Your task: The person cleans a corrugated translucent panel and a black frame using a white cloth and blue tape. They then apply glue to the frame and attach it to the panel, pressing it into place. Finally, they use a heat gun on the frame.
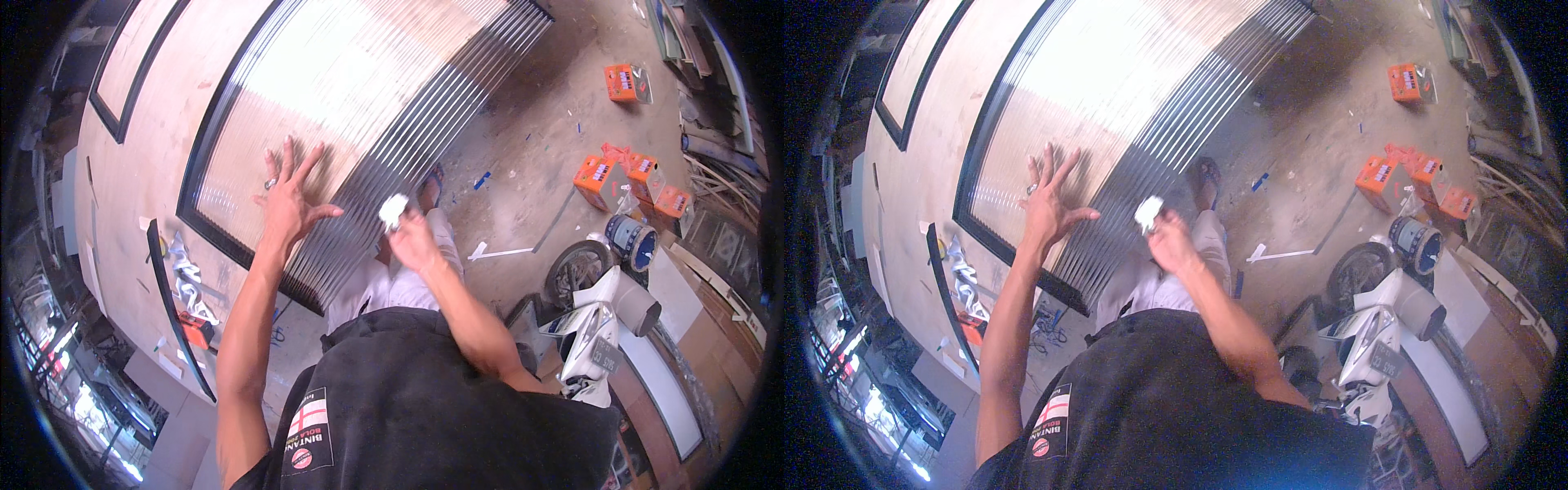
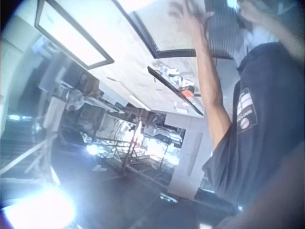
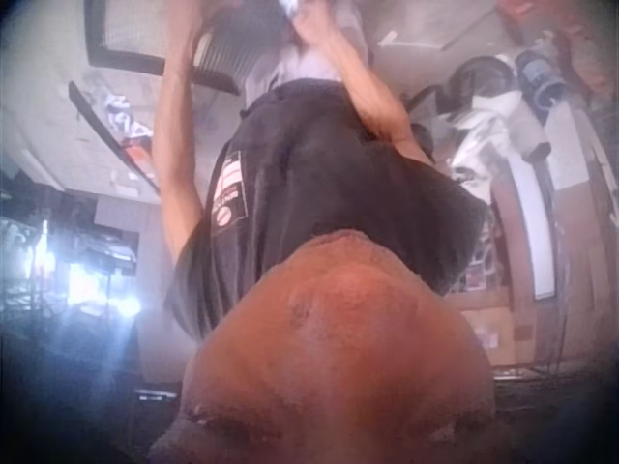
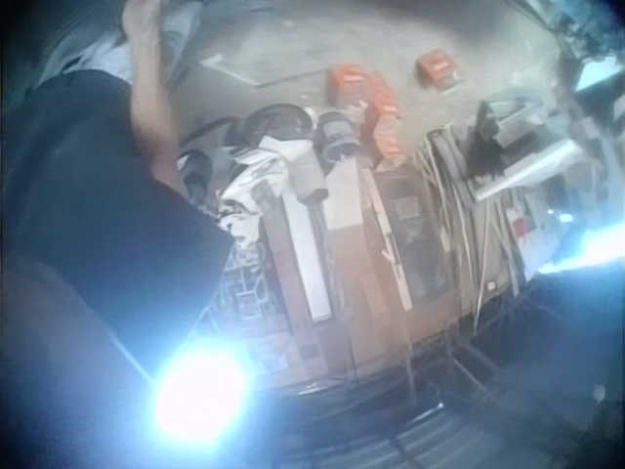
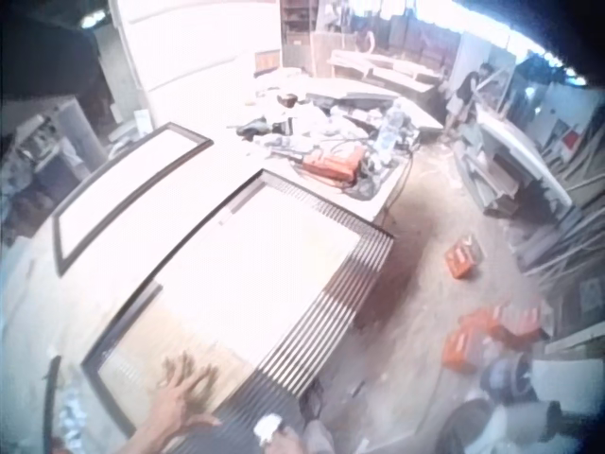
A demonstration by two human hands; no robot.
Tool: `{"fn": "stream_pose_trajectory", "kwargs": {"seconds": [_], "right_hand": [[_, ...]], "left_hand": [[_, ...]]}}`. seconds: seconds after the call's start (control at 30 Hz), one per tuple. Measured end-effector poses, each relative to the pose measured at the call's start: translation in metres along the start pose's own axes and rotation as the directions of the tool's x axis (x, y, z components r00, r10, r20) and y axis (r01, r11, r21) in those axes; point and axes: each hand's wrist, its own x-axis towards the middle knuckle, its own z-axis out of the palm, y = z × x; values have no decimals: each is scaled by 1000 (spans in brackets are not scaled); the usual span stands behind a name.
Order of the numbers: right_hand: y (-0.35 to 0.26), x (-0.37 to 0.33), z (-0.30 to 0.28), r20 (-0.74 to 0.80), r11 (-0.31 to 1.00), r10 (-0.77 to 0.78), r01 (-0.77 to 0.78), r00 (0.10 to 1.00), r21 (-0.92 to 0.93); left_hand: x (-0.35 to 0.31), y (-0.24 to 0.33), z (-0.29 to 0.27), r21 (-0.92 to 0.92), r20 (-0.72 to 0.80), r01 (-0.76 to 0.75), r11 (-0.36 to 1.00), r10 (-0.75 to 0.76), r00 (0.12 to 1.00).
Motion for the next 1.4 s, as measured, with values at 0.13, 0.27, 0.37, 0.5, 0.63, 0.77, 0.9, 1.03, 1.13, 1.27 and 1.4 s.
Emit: {"fn": "stream_pose_trajectory", "kwargs": {"seconds": [0.13,0.27,0.37,0.5,0.63,0.77,0.9,1.03,1.13,1.27,1.4], "right_hand": [[-125,79,28,100,982,-184,188,978,-30],[-239,150,53,61,945,-324,325,944,-23],[-299,185,67,79,921,-390,388,918,34],[-407,203,56,230,851,-475,377,849,364],[-529,139,-6,169,717,-678,592,716,369],[-537,48,-61,310,832,-553,527,773,172],[-498,-25,-119,50,713,-683,681,728,-170],[-357,-67,-84,332,913,-353,400,875,-84],[-218,-88,-25,293,903,-200,292,935,-315],[42,-129,96,317,529,-41,290,948,-798],[213,-107,136,403,-62,345,448,848,-892]], "left_hand": [[0,2,-4,12,19,16,1000,-16,1000],[4,10,-11,-6,69,46,999,-46,997],[3,8,-11,-12,71,60,998,-59,996],[5,14,-17,20,97,85,996,-87,991],[9,18,-18,36,129,51,998,-55,990],[-9,5,-14,-4,67,69,998,-68,995],[-17,-7,3,-106,-114,-7,994,-6,993],[-94,-19,-10,-259,-310,-91,962,6,951],[-177,-41,3,-513,-630,-314,799,-103,769],[-292,-85,32,-589,-699,-331,737,-259,666],[-386,-139,83,-787,-584,-190,587,-610,536]]}}
